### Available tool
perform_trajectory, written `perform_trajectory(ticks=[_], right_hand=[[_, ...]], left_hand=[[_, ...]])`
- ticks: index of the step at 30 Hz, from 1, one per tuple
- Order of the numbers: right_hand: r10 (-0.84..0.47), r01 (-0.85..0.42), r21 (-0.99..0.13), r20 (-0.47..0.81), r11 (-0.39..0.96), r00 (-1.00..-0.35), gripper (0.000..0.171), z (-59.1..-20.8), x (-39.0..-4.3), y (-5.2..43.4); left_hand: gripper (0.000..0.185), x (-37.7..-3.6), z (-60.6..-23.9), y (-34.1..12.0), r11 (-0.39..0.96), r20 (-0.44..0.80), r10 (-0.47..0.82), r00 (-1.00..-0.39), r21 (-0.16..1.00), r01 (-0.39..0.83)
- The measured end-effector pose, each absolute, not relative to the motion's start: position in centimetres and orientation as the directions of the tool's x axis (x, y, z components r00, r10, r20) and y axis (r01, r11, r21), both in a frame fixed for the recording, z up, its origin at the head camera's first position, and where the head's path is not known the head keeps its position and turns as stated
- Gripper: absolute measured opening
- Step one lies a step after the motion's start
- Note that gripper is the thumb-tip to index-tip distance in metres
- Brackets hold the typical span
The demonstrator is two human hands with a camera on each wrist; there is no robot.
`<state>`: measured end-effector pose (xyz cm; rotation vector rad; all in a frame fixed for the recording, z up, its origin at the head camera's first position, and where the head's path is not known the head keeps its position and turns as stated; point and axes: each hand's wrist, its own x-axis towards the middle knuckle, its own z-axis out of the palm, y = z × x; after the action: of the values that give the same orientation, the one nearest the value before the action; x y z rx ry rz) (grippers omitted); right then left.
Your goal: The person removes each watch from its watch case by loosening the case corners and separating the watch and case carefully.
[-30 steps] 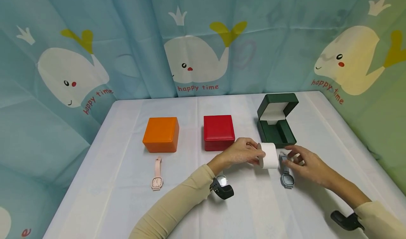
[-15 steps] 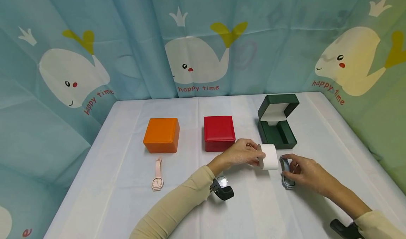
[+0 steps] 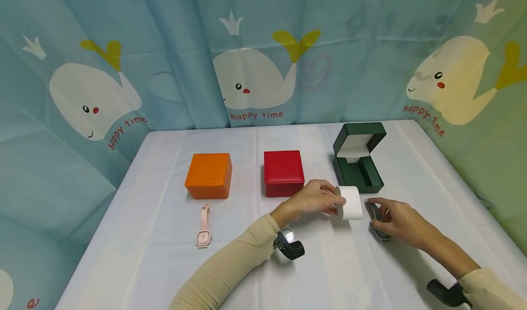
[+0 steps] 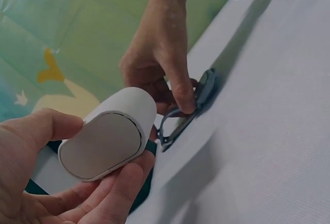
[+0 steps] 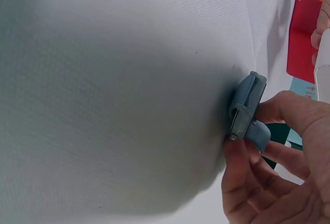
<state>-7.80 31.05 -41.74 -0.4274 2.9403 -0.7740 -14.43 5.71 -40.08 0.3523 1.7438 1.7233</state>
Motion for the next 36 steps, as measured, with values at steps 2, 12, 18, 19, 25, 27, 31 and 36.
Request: perform_trajectory(ticks=[2,12,18,19,25,27,31,36], right_hand=[[-0.281,-0.244,-0.495,0.000,0.834,-0.960,0.053,-41.7,-7.8,31.1],[-0.270,-0.214,-0.514,-0.034,0.830,-0.962,0.056,-41.6,-7.9,31.1],[-0.240,-0.229,-0.489,0.041,0.841,-0.970,0.048,-41.0,-7.8,31.1],[-0.231,-0.240,-0.479,0.079,0.844,-0.970,0.044,-40.8,-7.9,31.2],[-0.184,-0.261,-0.509,0.196,0.820,-0.963,0.027,-39.6,-8.4,31.3],[-0.180,-0.245,-0.547,0.170,0.801,-0.969,0.030,-39.3,-8.7,31.2],[-0.243,-0.267,-0.645,0.129,0.716,-0.961,0.035,-39.2,-9.2,31.2],[-0.333,-0.301,-0.815,0.143,0.495,-0.932,0.040,-39.1,-9.5,31.1]], left_hand=[[0.022,-14.5,-40.2,5.8,0.097,-0.258,0.611,-0.749,0.963,-0.252],[0.020,-14.5,-40.2,6.1,0.088,-0.247,0.598,-0.762,0.966,-0.244],[0.019,-14.6,-40.1,6.5,0.099,-0.242,0.579,-0.778,0.969,-0.228],[0.020,-14.6,-40.1,6.6,0.100,-0.240,0.577,-0.781,0.969,-0.224],[0.022,-14.8,-39.7,7.5,0.089,-0.229,0.568,-0.790,0.972,-0.217],[0.022,-14.8,-39.6,7.8,0.087,-0.230,0.564,-0.793,0.972,-0.220],[0.025,-15.0,-39.5,8.0,0.092,-0.222,0.573,-0.789,0.974,-0.207],[0.026,-15.1,-39.5,8.4,0.097,-0.211,0.578,-0.788,0.977,-0.190]])
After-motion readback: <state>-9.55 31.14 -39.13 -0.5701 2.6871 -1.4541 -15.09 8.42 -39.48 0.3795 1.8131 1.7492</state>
